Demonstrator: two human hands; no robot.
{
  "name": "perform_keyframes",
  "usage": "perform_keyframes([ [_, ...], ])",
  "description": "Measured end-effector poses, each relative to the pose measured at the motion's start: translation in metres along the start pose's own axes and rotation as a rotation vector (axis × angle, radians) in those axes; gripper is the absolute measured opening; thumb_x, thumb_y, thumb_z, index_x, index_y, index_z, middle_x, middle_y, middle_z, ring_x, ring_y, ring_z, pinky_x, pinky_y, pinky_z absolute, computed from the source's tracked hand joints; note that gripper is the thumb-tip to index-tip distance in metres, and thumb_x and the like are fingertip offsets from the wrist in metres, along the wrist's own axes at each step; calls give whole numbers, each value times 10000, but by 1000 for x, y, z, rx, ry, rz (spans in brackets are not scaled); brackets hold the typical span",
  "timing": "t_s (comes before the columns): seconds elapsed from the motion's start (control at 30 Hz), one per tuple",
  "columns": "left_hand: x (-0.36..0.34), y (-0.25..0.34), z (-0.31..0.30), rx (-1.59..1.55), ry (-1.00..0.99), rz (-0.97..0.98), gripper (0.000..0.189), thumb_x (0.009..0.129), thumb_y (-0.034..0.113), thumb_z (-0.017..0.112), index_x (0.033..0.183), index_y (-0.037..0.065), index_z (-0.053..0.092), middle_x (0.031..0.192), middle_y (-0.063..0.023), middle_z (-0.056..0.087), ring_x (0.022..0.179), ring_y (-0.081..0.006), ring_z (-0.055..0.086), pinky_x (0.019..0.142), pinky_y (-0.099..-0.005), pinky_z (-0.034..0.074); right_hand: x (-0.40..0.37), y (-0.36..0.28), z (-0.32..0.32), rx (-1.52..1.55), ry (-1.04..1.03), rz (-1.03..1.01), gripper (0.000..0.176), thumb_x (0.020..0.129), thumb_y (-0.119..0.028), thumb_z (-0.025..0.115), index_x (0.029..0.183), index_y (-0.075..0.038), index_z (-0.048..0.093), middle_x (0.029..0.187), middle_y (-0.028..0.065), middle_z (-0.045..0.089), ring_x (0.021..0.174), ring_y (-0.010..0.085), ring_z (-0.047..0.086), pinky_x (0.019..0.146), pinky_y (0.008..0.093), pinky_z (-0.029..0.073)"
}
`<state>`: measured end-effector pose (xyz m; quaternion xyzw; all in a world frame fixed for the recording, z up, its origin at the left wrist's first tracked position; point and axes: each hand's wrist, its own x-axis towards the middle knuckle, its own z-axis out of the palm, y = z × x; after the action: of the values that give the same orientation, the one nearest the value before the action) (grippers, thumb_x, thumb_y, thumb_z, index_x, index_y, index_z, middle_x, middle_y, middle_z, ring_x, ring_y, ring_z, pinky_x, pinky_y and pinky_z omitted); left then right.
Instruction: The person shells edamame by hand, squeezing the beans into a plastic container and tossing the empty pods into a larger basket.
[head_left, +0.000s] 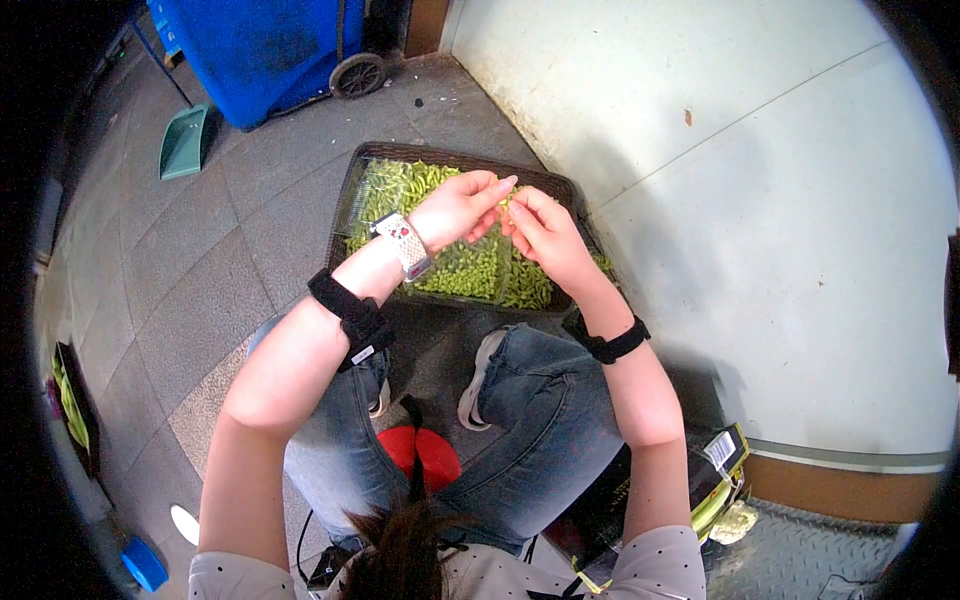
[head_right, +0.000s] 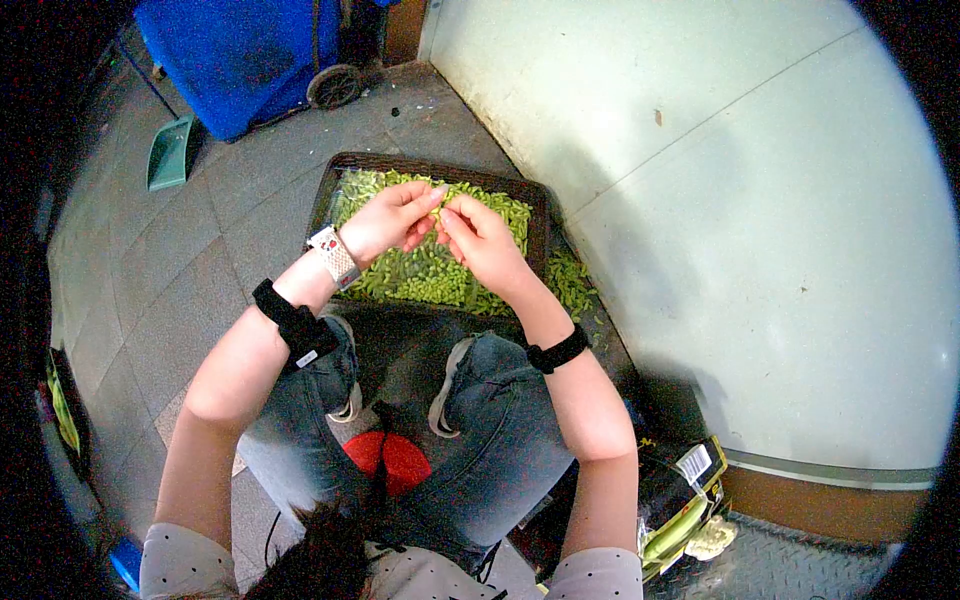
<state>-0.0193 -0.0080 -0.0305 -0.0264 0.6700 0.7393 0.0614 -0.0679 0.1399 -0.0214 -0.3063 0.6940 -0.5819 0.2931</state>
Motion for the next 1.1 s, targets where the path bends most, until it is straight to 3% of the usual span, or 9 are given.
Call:
perform_keyframes([
  [0.17,-1,2,2,-115,-53,142,244,864,295,390,732,96,442,535,29,408,443,-54,375,414,-178,299,4,2,-4,-72,27,-174,117,848,-128,411,766,-54,447,613,-22,425,472,35,355,408,173,279],
  [0.3,0,1,4,-320,-88,195,222,863,290,394,750,104,437,531,30,396,447,-55,363,416,-183,296,3,-3,-1,220,-25,-110,122,851,-132,413,761,-55,443,596,-23,411,460,28,331,402,173,267],
  [0.4,-4,5,10,-508,-52,74,228,864,300,387,762,102,434,535,27,404,436,-57,367,419,-184,302,3,-3,-1,285,-33,-74,122,851,-137,412,761,-59,440,593,-25,405,466,26,324,408,168,262],
  [0.5,-3,5,7,-195,5,89,189,851,256,429,784,80,445,550,19,432,435,-53,389,410,-185,320,1,-6,-1,116,32,-92,117,845,-126,418,759,-52,448,600,-24,409,496,34,338,436,173,276],
  [0.6,1,-4,9,233,314,282,193,794,236,526,779,50,478,562,-11,490,438,-72,439,413,-201,343,3,3,2,-166,159,-210,115,827,-100,445,750,-20,472,593,-14,415,514,45,355,457,200,303],
  [0.63,0,-1,10,136,372,256,196,719,201,611,751,33,516,584,-39,518,487,-98,480,455,-219,375,3,6,3,-205,180,-222,111,822,-96,452,751,-15,479,593,-13,417,524,48,359,468,203,307],
  [0.83,-1,-4,5,596,570,538,141,688,156,632,713,19,612,681,-66,571,582,-145,523,527,-233,412,8,16,4,-230,280,-248,97,805,-88,477,763,-4,499,587,2,429,531,60,370,479,216,322],
  [0.93,1,-7,5,604,593,618,186,657,195,646,777,54,633,659,-94,551,559,-189,515,526,-261,408,11,18,4,-284,357,-250,75,795,-72,484,776,-1,496,591,26,438,532,76,387,487,226,335],
  [1.1,-2,-2,13,502,490,461,168,692,162,627,790,26,624,691,-78,578,624,-157,531,567,-245,410,12,20,8,-299,418,-284,46,787,-45,477,801,-1,478,624,58,457,562,91,419,512,226,351],
])
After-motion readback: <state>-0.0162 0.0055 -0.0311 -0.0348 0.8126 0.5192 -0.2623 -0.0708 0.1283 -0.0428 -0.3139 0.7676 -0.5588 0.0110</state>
